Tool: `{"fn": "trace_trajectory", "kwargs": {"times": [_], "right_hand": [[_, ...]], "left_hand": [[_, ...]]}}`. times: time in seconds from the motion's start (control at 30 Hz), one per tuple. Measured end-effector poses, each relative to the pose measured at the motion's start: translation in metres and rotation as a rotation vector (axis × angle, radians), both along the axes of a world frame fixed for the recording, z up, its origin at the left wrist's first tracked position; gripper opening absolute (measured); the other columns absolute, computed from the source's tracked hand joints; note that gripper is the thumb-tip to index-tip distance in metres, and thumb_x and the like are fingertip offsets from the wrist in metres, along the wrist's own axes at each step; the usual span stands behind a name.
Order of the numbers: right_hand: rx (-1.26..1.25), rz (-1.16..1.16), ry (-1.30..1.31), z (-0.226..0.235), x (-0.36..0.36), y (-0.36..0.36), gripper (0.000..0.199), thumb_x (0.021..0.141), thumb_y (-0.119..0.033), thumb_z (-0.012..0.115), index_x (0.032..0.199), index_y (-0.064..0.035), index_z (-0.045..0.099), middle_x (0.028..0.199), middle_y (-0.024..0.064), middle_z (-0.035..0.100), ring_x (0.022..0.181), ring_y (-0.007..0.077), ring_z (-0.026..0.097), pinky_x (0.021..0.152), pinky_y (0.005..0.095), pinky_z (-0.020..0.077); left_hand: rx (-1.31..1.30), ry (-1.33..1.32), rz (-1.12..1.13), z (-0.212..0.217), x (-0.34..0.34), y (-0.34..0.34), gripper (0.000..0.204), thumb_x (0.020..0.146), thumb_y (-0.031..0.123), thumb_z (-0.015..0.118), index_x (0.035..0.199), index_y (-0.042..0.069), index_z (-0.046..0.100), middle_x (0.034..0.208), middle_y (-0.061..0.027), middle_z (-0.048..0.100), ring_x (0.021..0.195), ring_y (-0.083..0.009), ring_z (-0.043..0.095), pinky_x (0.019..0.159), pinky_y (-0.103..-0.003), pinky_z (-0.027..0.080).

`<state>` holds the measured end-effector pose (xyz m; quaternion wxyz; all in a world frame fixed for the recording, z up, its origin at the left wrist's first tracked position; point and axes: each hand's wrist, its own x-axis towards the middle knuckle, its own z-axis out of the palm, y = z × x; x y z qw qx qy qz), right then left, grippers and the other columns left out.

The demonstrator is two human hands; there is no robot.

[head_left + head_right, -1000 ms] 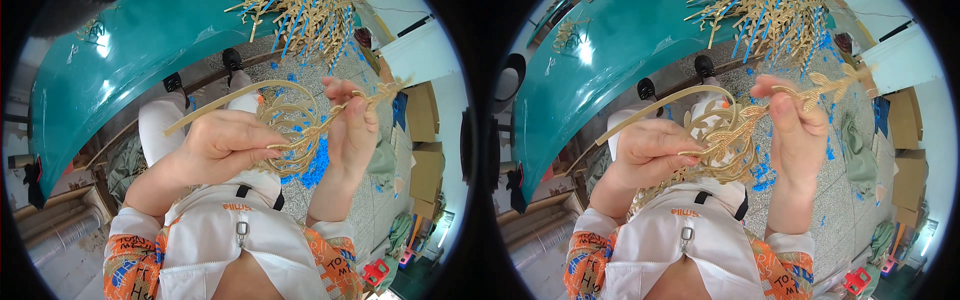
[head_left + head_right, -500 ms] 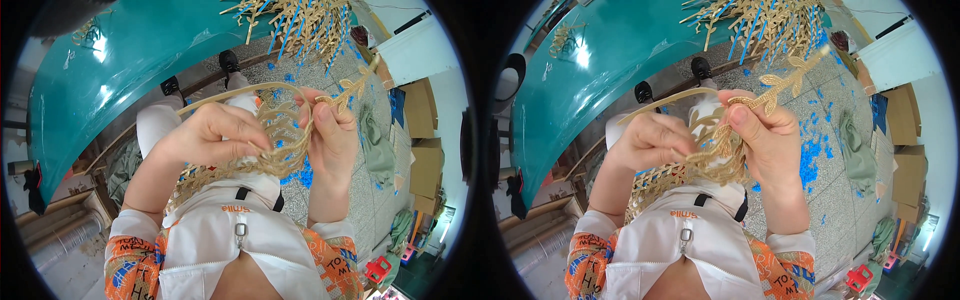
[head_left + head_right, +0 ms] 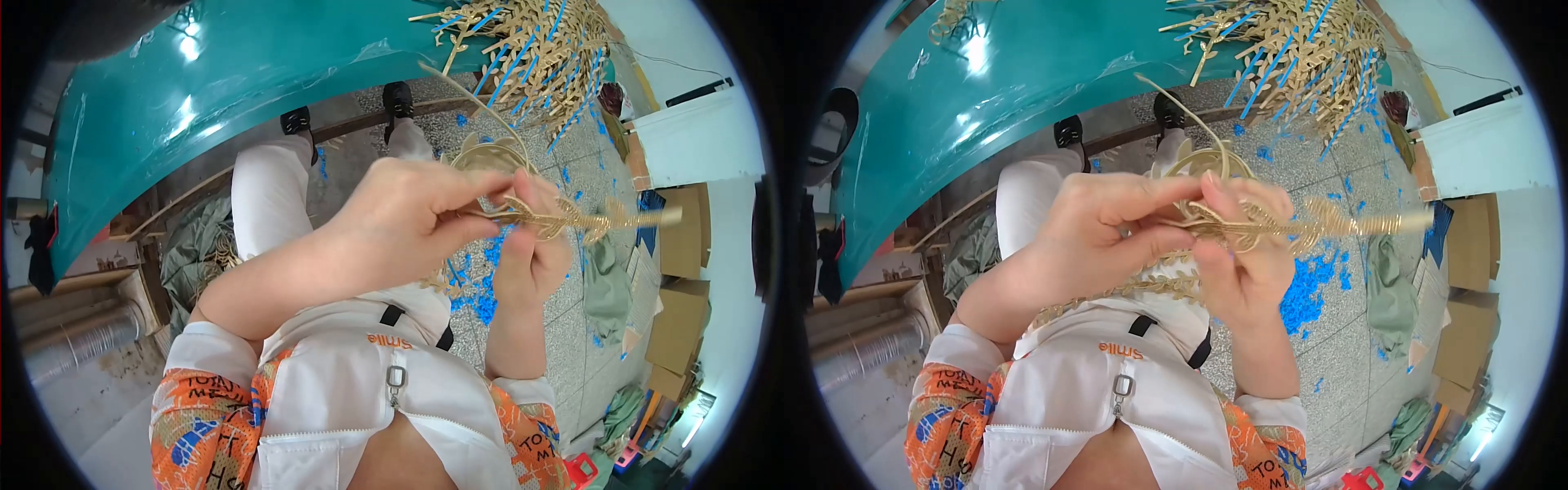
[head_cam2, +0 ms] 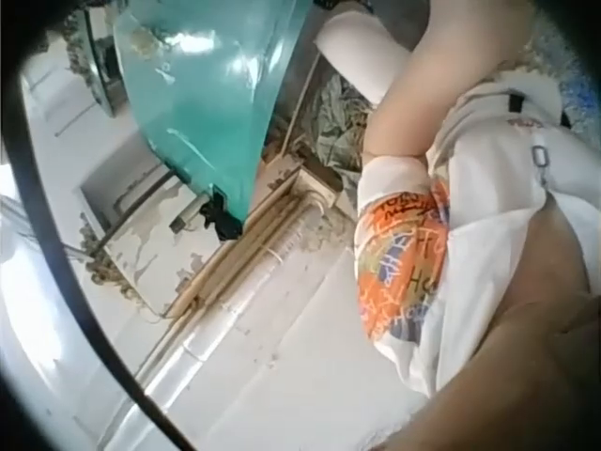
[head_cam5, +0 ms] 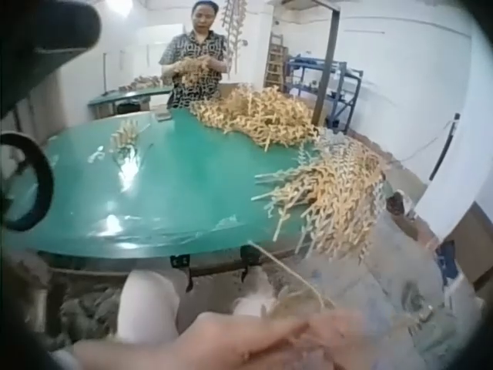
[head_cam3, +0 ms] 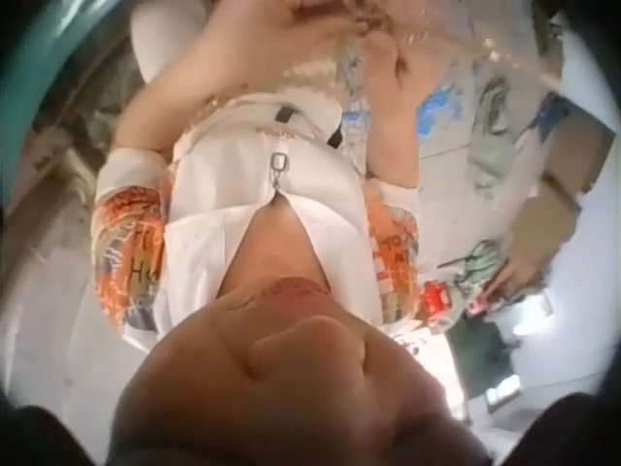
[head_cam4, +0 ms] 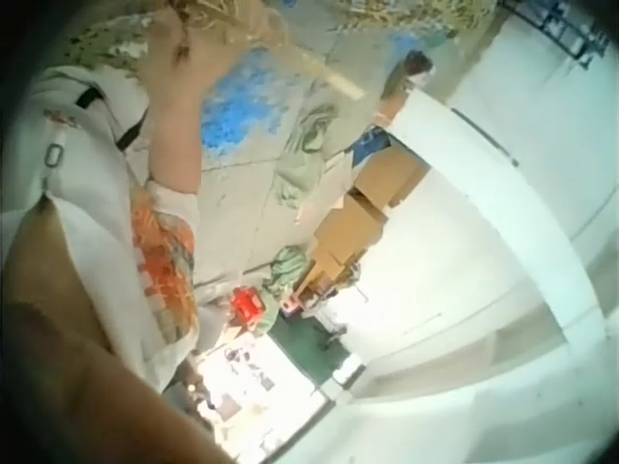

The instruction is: Weaving and tying decorative gold straps and blue cord at a manufacturing workbench.

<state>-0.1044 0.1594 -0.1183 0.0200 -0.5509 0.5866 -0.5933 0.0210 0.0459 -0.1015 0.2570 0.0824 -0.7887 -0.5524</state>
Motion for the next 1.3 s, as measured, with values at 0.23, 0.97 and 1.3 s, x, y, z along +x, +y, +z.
{"fn": "trace_trajectory", "kwargs": {"times": [0.23, 0.97, 1.3], "right_hand": [[-0.119, -0.451, -0.048, 0.019, 0.004, 0.005, 0.086, 0.063, -0.057, 0.062, 0.116, 0.0090, 0.042, 0.096, 0.0175, 0.053, 0.091, 0.0267, 0.049, 0.080, 0.0344, 0.0384], [-0.055, 0.169, -0.656, 0.022, -0.008, -0.001, 0.022, 0.076, -0.011, 0.062, 0.093, 0.0032, 0.060, 0.095, 0.0141, 0.059, 0.080, 0.0165, 0.057, 0.067, 0.0236, 0.0436], [0.036, 0.258, -0.876, 0.024, 0.002, -0.006, 0.020, 0.076, -0.003, 0.060, 0.094, 0.0058, 0.059, 0.093, 0.0127, 0.059, 0.072, 0.0146, 0.057, 0.066, 0.0238, 0.0453]], "left_hand": [[-0.106, 0.147, 0.045, -0.009, 0.005, 0.001, 0.016, 0.068, 0.008, 0.066, 0.082, 0.004, 0.062, 0.061, -0.0094, 0.055, 0.055, -0.0223, 0.054, 0.049, -0.030, 0.042], [0.066, 0.169, -0.250, -0.003, 0.021, -0.009, 0.016, 0.067, 0.001, 0.066, 0.082, 0.002, 0.065, 0.066, -0.0083, 0.059, 0.057, -0.0166, 0.058, 0.049, -0.025, 0.044], [-0.013, 0.194, -0.396, -0.017, 0.015, -0.027, 0.025, 0.066, 0.005, 0.068, 0.090, 0.001, 0.063, 0.077, -0.0093, 0.060, 0.062, -0.0185, 0.053, 0.055, -0.028, 0.041]]}}
